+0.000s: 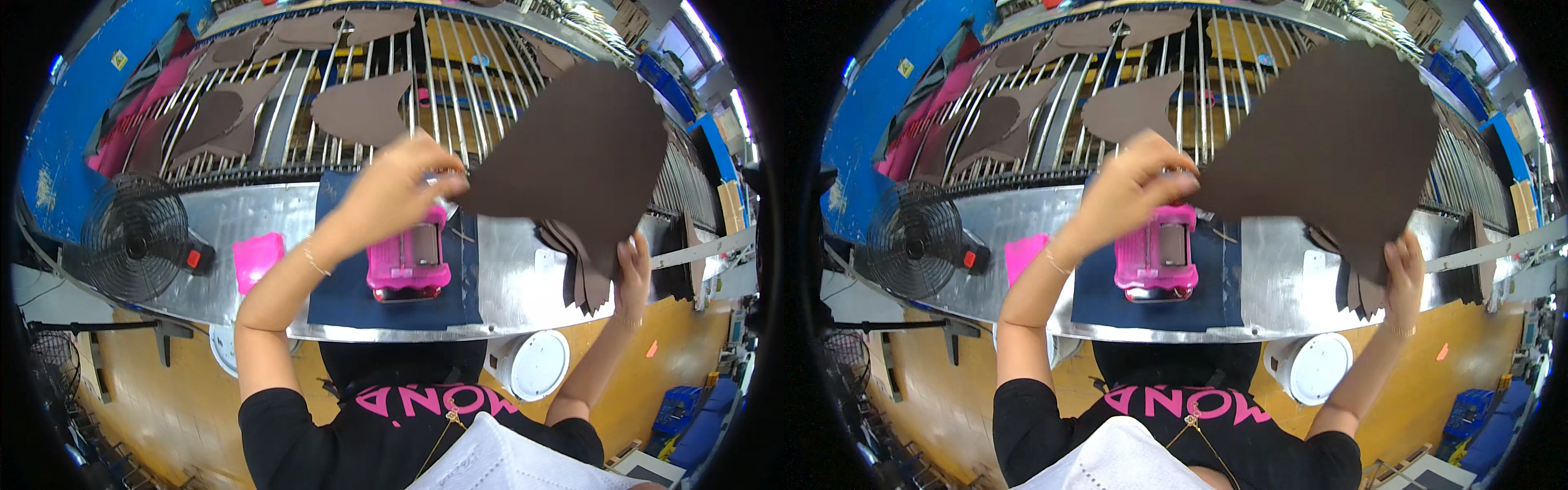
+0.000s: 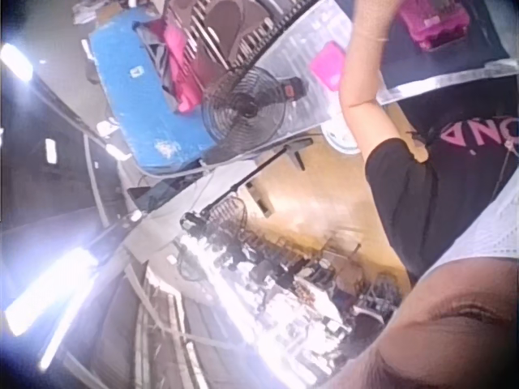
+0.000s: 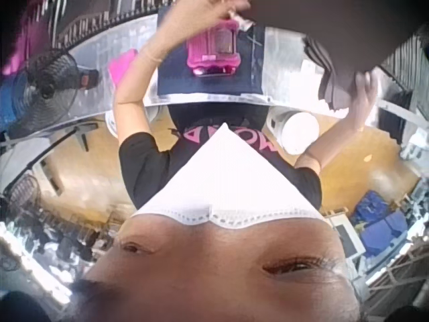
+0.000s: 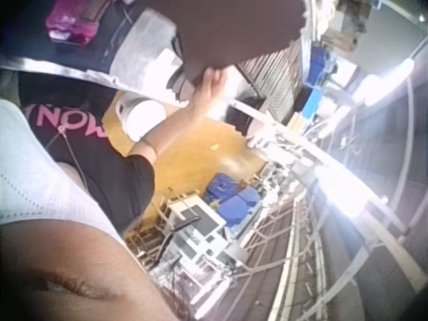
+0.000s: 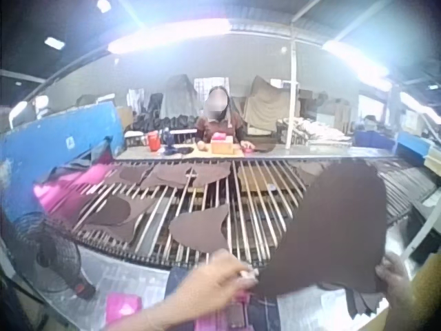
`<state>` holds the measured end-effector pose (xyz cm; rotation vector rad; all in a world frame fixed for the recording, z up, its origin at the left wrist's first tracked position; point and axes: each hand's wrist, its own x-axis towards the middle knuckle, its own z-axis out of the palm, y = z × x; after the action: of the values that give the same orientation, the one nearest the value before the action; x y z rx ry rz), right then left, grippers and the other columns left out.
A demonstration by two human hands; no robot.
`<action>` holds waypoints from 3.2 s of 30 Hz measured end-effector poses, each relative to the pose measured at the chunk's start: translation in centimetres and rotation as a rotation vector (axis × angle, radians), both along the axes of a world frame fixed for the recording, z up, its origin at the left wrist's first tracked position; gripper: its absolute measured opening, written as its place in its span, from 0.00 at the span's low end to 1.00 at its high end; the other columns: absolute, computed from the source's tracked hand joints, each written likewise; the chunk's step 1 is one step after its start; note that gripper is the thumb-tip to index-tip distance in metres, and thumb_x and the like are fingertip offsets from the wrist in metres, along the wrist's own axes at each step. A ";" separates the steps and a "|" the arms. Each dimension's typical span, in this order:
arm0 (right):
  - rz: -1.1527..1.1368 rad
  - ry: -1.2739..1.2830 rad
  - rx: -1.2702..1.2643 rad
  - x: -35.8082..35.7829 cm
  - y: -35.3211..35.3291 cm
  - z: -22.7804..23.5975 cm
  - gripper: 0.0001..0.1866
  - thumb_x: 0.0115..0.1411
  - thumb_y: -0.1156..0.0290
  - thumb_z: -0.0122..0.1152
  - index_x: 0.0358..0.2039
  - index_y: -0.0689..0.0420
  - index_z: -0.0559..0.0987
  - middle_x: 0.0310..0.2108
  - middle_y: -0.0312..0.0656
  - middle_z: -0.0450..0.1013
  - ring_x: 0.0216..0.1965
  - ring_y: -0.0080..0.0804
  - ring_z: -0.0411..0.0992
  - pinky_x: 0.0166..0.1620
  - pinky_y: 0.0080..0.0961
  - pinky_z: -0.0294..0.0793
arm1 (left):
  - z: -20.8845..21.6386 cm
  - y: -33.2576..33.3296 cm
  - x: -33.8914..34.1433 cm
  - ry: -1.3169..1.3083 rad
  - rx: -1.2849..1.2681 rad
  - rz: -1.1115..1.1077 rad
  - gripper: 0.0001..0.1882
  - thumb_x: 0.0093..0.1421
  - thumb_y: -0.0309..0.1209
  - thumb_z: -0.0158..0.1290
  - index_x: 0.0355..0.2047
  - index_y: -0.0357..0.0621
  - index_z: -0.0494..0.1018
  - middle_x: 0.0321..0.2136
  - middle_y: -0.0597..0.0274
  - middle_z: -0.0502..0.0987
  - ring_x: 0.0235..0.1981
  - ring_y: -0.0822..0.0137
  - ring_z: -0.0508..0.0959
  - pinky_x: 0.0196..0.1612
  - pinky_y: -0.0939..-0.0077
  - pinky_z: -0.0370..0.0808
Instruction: The person repeatedly picks up brown fabric pieces from a stack and places them onto a moving conveyor belt. The person handles the pieces one at a time, spacing them along the belt as it moves. A pink handheld device and a white container are visible on the work surface.
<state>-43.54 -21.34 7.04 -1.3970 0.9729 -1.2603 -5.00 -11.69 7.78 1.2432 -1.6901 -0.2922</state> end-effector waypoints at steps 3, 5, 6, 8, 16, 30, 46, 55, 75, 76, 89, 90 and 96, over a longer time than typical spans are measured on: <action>0.242 -0.015 0.155 6.1 -3.1 0.2 0.20 0.62 0.76 0.52 0.55 0.58 0.65 0.46 0.39 0.71 0.47 0.23 0.70 0.47 0.23 0.71 | -0.1 3.1 4.9 0.418 0.144 0.232 0.10 0.58 0.30 0.56 0.40 0.41 0.74 0.28 0.70 0.71 0.26 0.83 0.68 0.28 0.88 0.65; 0.390 -0.083 0.232 11.8 -5.4 -0.8 0.21 0.61 0.76 0.52 0.56 0.55 0.64 0.43 0.37 0.71 0.43 0.21 0.70 0.41 0.22 0.73 | -0.3 5.7 7.6 0.592 0.108 0.346 0.10 0.61 0.30 0.53 0.41 0.40 0.74 0.28 0.75 0.70 0.26 0.85 0.66 0.26 0.90 0.61; 0.393 -0.094 0.293 14.7 -6.2 -1.7 0.21 0.61 0.75 0.53 0.56 0.53 0.64 0.41 0.35 0.71 0.40 0.20 0.71 0.37 0.22 0.73 | -0.6 7.0 8.8 0.602 0.090 0.406 0.10 0.61 0.29 0.53 0.42 0.40 0.73 0.28 0.75 0.70 0.23 0.87 0.63 0.23 0.91 0.58; 0.528 -0.088 0.387 20.5 -7.9 -3.2 0.21 0.62 0.76 0.51 0.55 0.54 0.64 0.42 0.36 0.72 0.38 0.22 0.71 0.37 0.22 0.72 | -1.2 10.0 10.8 0.669 0.148 0.521 0.10 0.61 0.30 0.52 0.42 0.41 0.73 0.28 0.74 0.70 0.19 0.87 0.59 0.19 0.91 0.53; 0.705 0.004 0.683 38.4 -10.7 -10.8 0.22 0.62 0.80 0.47 0.57 0.53 0.61 0.41 0.43 0.70 0.35 0.31 0.72 0.36 0.26 0.74 | -5.2 17.3 14.0 0.739 0.236 0.738 0.11 0.63 0.34 0.51 0.40 0.41 0.73 0.27 0.68 0.71 0.16 0.85 0.62 0.16 0.89 0.57; 0.404 0.512 0.008 32.0 -13.5 -11.0 0.25 0.54 0.60 0.64 0.48 0.59 0.72 0.30 0.39 0.73 0.29 0.25 0.71 0.36 0.21 0.70 | -7.8 15.5 13.4 0.775 0.239 0.648 0.11 0.62 0.33 0.52 0.40 0.37 0.74 0.25 0.66 0.72 0.15 0.86 0.60 0.16 0.90 0.57; -0.746 1.411 0.078 -14.0 -6.1 -16.8 0.35 0.51 0.42 0.60 0.43 0.66 0.76 0.44 0.70 0.68 0.48 0.62 0.67 0.52 0.44 0.66 | -8.2 11.1 10.4 0.741 0.262 0.551 0.10 0.64 0.32 0.49 0.43 0.41 0.72 0.19 0.71 0.66 0.15 0.84 0.60 0.17 0.89 0.55; -0.787 1.386 0.390 -11.4 -5.5 -14.3 0.31 0.49 0.48 0.66 0.42 0.64 0.76 0.50 0.59 0.68 0.50 0.52 0.68 0.51 0.39 0.69 | -8.3 11.3 10.0 0.716 0.270 0.571 0.10 0.64 0.32 0.49 0.41 0.41 0.72 0.21 0.69 0.67 0.16 0.84 0.60 0.17 0.90 0.55; -0.390 0.811 0.242 -8.1 -2.7 -8.6 0.24 0.64 0.69 0.44 0.61 0.45 0.58 0.47 0.50 0.69 0.23 0.38 0.75 0.15 0.23 0.72 | -6.2 11.6 10.1 0.683 0.265 0.528 0.09 0.63 0.30 0.50 0.40 0.39 0.74 0.21 0.68 0.70 0.17 0.83 0.62 0.18 0.88 0.57; -0.397 0.864 0.190 -6.6 -2.5 -6.3 0.23 0.65 0.68 0.43 0.61 0.45 0.58 0.44 0.48 0.71 0.19 0.33 0.73 0.14 0.22 0.70 | -5.7 11.2 9.9 0.687 0.284 0.532 0.09 0.63 0.30 0.50 0.40 0.39 0.74 0.21 0.69 0.70 0.17 0.83 0.62 0.18 0.88 0.57; 0.098 -0.061 -0.264 14.0 1.5 3.6 0.23 0.61 0.72 0.56 0.55 0.59 0.63 0.44 0.42 0.71 0.41 0.21 0.70 0.46 0.17 0.68 | 0.7 5.1 5.5 0.557 0.156 0.204 0.19 0.62 0.34 0.51 0.50 0.36 0.68 0.42 0.57 0.75 0.40 0.69 0.76 0.40 0.77 0.73; 0.116 -0.069 -0.267 15.6 1.6 2.9 0.23 0.61 0.72 0.57 0.55 0.60 0.63 0.46 0.42 0.70 0.42 0.20 0.69 0.46 0.18 0.68 | 1.3 5.8 6.1 0.593 0.237 0.190 0.17 0.62 0.34 0.51 0.48 0.36 0.69 0.39 0.58 0.75 0.34 0.70 0.76 0.35 0.79 0.72; 0.574 0.163 -0.266 20.3 2.6 0.6 0.29 0.54 0.67 0.65 0.52 0.66 0.65 0.33 0.45 0.77 0.32 0.28 0.76 0.37 0.19 0.73 | 3.3 11.5 9.5 0.575 0.185 0.425 0.13 0.63 0.35 0.51 0.38 0.36 0.72 0.23 0.63 0.75 0.14 0.76 0.71 0.16 0.86 0.66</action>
<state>-23.25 -18.73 7.63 -1.8427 0.4552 -0.8685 4.49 -0.19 11.10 1.4471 -0.9023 -0.4968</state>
